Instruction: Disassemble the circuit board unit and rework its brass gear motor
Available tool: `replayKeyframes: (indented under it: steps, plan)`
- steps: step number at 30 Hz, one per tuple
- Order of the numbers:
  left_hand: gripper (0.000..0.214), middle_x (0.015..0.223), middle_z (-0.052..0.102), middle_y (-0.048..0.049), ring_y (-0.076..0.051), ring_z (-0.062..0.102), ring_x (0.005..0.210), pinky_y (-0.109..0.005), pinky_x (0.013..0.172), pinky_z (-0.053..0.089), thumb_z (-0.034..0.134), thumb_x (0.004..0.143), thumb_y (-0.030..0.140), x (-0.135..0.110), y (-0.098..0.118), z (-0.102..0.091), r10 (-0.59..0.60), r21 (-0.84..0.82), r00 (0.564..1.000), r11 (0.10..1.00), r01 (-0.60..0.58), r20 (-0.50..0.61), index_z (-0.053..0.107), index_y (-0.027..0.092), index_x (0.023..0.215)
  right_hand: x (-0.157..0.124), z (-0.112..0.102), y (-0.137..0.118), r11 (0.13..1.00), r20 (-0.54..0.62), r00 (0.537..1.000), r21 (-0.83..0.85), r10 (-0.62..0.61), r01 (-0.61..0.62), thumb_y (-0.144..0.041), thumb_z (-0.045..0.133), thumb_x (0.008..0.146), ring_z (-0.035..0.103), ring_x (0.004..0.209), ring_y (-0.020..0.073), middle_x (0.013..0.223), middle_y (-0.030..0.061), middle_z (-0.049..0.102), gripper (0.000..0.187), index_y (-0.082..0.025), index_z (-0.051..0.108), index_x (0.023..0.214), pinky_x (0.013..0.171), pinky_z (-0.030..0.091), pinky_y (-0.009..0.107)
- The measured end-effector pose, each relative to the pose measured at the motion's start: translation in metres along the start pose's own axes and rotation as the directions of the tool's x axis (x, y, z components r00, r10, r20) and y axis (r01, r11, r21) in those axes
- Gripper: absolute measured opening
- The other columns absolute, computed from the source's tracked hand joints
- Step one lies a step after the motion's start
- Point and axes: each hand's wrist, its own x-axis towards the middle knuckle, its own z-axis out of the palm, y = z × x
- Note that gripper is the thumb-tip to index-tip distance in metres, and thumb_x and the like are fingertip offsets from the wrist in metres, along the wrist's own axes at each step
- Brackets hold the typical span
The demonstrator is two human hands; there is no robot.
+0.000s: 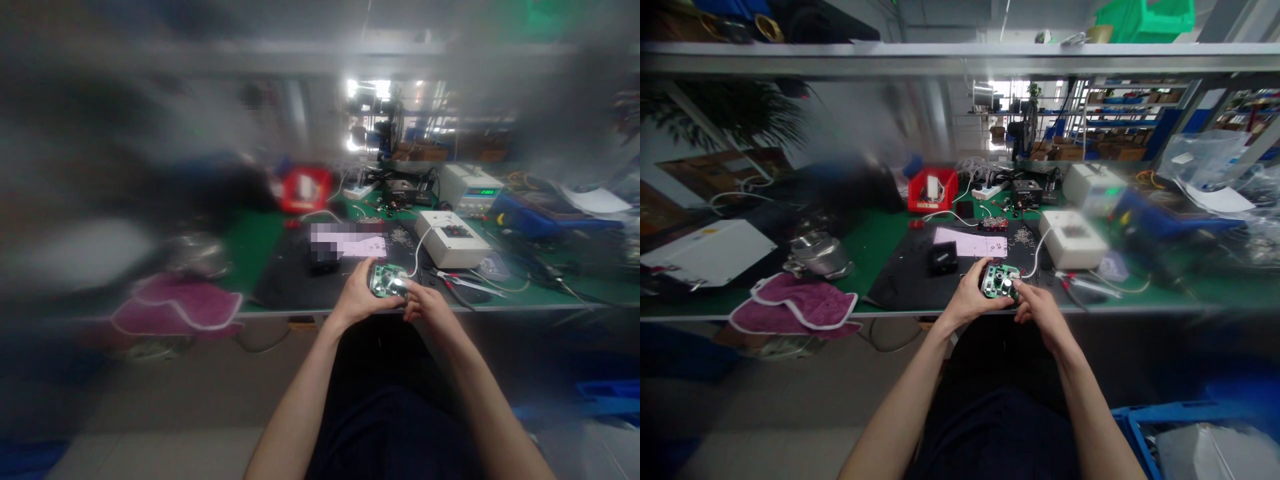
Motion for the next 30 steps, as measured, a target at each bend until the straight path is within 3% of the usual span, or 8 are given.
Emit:
replayKeyframes:
  steps: [30]
  plan:
    - [0.093, 0.139, 0.062, -0.0091, -0.030, 0.062, 0.128, -0.042, 0.111, 0.049, 0.089, 0.065, 0.051, 0.003, -0.008, 0.001, 0.014, 0.001, 1.000, 1.000, -0.014, -0.012, 0.048, 0.024, 0.143, -0.003, 0.012, -0.016, 0.999, -0.029, 0.998, 0.011, 0.047, -0.047, -0.051, 0.055, 0.110, 0.053, 0.065, 0.0061, 0.086, 0.0029, 0.055, 0.044, -0.008, 0.058, 0.119, 0.053, 0.045, 0.012]
